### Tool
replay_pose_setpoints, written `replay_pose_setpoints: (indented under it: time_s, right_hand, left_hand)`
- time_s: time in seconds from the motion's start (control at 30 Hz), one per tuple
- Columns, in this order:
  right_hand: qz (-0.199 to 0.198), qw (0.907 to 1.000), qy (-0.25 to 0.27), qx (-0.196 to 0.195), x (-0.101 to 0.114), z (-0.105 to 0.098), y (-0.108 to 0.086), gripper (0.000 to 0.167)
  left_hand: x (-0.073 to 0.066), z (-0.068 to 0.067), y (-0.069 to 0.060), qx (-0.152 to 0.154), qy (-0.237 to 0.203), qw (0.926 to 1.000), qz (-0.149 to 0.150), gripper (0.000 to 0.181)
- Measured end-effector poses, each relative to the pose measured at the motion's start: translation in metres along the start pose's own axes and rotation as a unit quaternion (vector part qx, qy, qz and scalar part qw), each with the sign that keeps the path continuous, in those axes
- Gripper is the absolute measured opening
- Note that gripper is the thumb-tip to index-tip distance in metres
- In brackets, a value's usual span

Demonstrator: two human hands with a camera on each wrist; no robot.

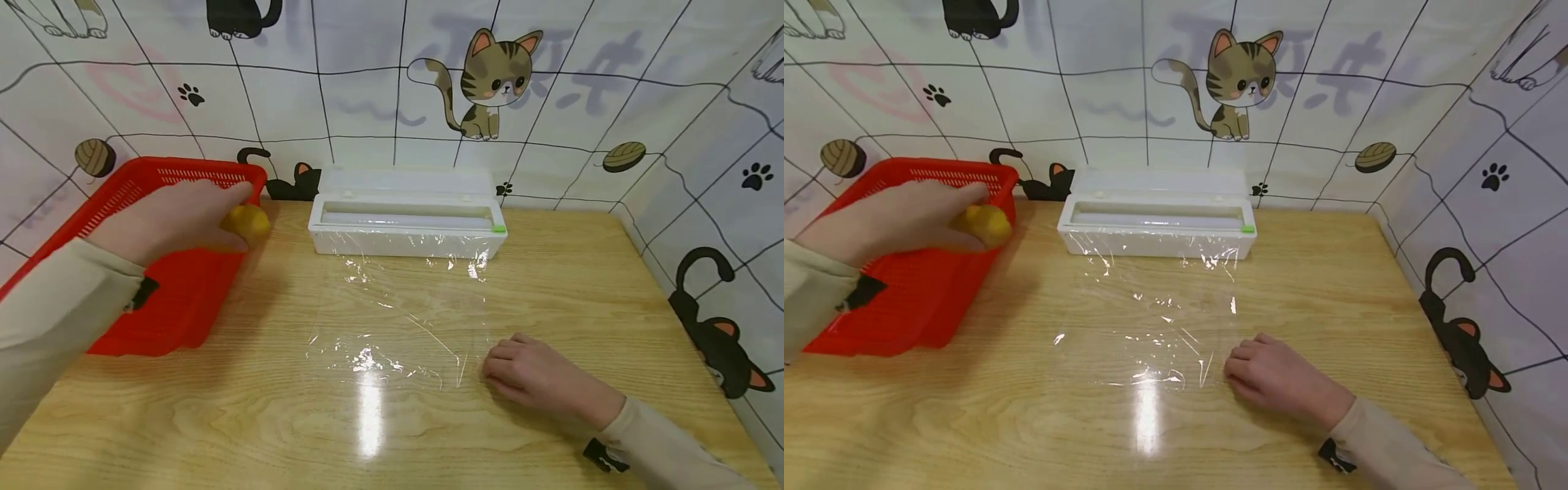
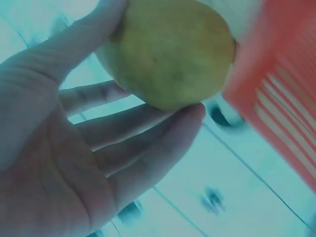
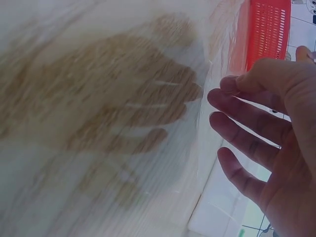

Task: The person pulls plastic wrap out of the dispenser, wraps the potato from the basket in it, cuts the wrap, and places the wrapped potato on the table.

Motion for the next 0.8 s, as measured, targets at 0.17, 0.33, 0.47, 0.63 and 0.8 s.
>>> replay_pose_setpoints:
  time_s: [0.17,0.33,0.47,0.63,0.8]
  right_hand:
    - [-0.017,0.9998,-0.004,-0.003,0.003,-0.001,0.001,0.009]
    - [-0.027,0.9996,-0.013,0.001,0.006,0.000,0.001,0.007]
    - [-0.021,0.9997,-0.005,-0.007,0.006,-0.001,0.001,0.003]
    - [-0.011,0.9999,0.001,-0.012,0.006,0.000,0.001,0.017]
    - [-0.008,0.9997,-0.006,-0.024,0.006,-0.002,-0.001,0.020]
  left_hand:
    - [-0.081,0.024,0.005,-0.006,0.024,0.9956,0.090,0.047]
    - [-0.146,0.059,0.012,-0.016,0.035,0.9806,0.192,0.043]
    - [-0.180,0.084,0.016,-0.013,0.038,0.9688,0.245,0.044]
    - [-0.204,0.105,0.026,0.014,0.026,0.9650,0.261,0.047]
    - [-0.220,0.114,0.031,0.027,0.044,0.9650,0.257,0.047]
Point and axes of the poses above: each hand's wrist, its own y-axis towards the middle knuckle, its own z-axis out of the palm, x = y × z, the point moved 9 cm from there along y, towards the middle knuckle, and after that the axes turned 13 degrees about -z, right-handed, at the moved point
